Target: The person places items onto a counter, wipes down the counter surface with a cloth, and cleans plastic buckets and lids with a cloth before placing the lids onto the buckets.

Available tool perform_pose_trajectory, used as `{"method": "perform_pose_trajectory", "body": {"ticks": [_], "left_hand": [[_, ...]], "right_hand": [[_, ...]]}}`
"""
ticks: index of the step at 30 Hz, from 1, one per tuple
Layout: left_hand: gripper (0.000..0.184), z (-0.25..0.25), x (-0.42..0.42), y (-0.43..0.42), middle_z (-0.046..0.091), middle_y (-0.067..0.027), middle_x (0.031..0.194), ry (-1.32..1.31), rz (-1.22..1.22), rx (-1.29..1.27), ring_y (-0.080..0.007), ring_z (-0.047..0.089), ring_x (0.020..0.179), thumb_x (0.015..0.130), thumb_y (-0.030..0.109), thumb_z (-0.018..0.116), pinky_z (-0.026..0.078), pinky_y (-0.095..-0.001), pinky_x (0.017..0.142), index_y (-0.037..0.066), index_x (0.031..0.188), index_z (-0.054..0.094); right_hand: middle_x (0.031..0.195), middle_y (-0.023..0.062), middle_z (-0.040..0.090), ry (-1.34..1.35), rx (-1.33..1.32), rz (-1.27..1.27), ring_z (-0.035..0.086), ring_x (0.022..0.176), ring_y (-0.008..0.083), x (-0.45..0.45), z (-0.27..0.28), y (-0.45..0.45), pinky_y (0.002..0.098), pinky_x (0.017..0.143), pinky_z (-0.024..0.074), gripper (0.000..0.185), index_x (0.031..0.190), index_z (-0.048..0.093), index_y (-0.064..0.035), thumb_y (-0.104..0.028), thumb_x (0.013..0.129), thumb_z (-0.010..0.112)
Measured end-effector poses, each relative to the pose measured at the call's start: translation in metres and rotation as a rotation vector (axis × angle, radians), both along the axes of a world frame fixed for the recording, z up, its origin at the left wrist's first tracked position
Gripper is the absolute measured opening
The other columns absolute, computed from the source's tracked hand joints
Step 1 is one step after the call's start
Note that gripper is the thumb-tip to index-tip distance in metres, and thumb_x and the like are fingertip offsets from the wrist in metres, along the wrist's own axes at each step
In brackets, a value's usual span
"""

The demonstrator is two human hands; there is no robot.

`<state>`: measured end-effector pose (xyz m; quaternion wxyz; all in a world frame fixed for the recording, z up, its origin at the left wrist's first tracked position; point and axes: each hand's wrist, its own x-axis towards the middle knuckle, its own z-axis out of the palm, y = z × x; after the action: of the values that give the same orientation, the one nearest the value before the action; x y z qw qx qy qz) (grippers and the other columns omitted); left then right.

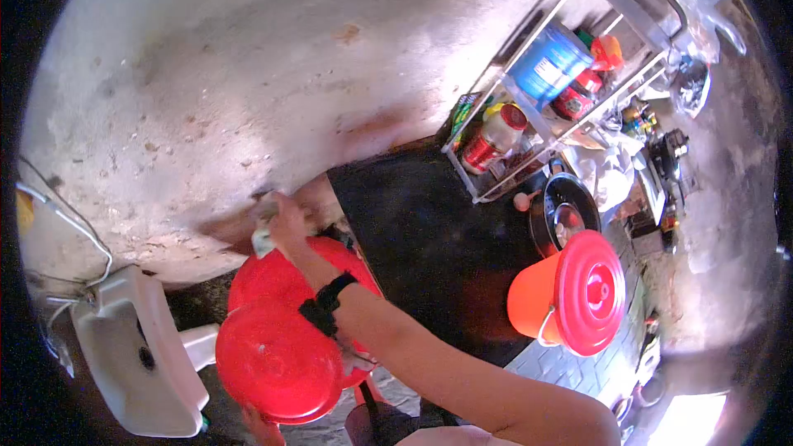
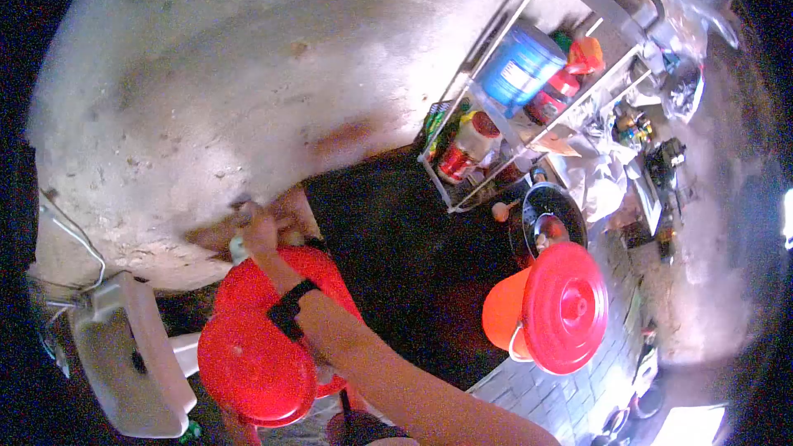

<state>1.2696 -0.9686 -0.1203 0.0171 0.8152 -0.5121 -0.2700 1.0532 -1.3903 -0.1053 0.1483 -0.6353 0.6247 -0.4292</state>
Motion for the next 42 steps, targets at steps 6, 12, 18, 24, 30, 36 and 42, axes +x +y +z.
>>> {"method": "perform_pose_trajectory", "body": {"ticks": [6,12,18,24,30,36,42], "left_hand": [[0.072,-0.011,0.014,0.021,0.03,-0.0268,0.133,0.046,-0.167,-0.323,-0.0404,0.032,0.121,0.082,0.045,0.052,0.032,-0.0451,0.098,0.004,0.135,0.025],[0.071,-0.036,0.015,0.035,0.038,-0.0262,0.127,0.364,0.246,-0.289,-0.0387,0.044,0.11,0.08,0.038,0.058,0.037,-0.0449,0.093,0.002,0.133,0.028],[0.063,0.031,-0.004,0.008,0.044,-0.027,0.121,-0.141,-0.196,-0.102,-0.0418,0.05,0.098,0.079,0.03,0.058,0.043,-0.0454,0.084,0.002,0.13,0.034],[0.061,0.017,-0.002,0.001,0.043,-0.0266,0.123,0.219,0.081,-0.19,-0.0432,0.046,0.106,0.08,0.032,0.056,0.04,-0.0452,0.09,-0.001,0.128,0.037],[0.065,0.033,-0.017,-0.008,0.039,-0.0267,0.127,0.373,0.31,-0.187,-0.042,0.041,0.113,0.08,0.036,0.055,0.036,-0.0448,0.096,-0.001,0.129,0.035],[0.068,0.025,-0.002,0.007,0.036,-0.0266,0.129,0.178,0.173,-0.078,-0.0408,0.038,0.117,0.079,0.038,0.056,0.033,-0.0445,0.098,0.0,0.13,0.033],[0.072,-0.003,0.011,0.018,0.033,-0.0257,0.132,0.201,0.115,-0.123,-0.0398,0.034,0.121,0.077,0.041,0.059,0.032,-0.0441,0.099,0.001,0.131,0.033]], "right_hand": [[0.103,0.0142,0.056,-0.59,0.242,-0.026,0.052,0.096,0.0266,-0.085,0.059,-0.001,0.0364,0.087,0.0403,0.041,0.114,0.049,-0.001,0.003,0.073,0.046],[0.11,0.02,0.053,-0.197,0.24,-0.382,0.049,0.105,0.0336,-0.244,0.069,-0.035,0.0382,0.093,0.0369,0.045,0.115,0.049,0.0007,-0.01,0.071,0.052],[0.074,0.0161,0.06,0.688,0.194,-0.177,0.059,0.071,0.0298,-0.133,-0.028,-0.051,0.0394,0.063,0.0472,0.023,0.079,0.059,-0.0034,-0.024,0.069,0.061],[0.086,0.0146,0.056,-0.129,-0.088,0.198,0.053,0.086,0.0309,0.003,0.01,0.007,0.0397,0.074,0.0419,0.023,0.091,0.055,-0.0031,-0.005,0.068,0.051],[0.101,0.0131,0.056,0.31,-0.247,-0.21,0.049,0.095,0.0339,-0.176,0.068,-0.017,0.0413,0.084,0.0395,0.029,0.096,0.058,-0.0056,-0.001,0.067,0.051],[0.114,0.0114,0.049,0.713,0.197,-0.273,0.05,0.101,0.0282,-0.302,-0.026,-0.032,0.0345,0.084,0.0439,0.038,0.117,0.046,-0.0014,-0.009,0.081,0.043],[0.106,0.0125,0.053,0.856,0.396,-0.355,0.053,0.091,0.029,-0.311,0.006,0.052,0.0362,0.082,0.0429,0.035,0.111,0.051,-0.0028,-0.009,0.078,0.047]]}}
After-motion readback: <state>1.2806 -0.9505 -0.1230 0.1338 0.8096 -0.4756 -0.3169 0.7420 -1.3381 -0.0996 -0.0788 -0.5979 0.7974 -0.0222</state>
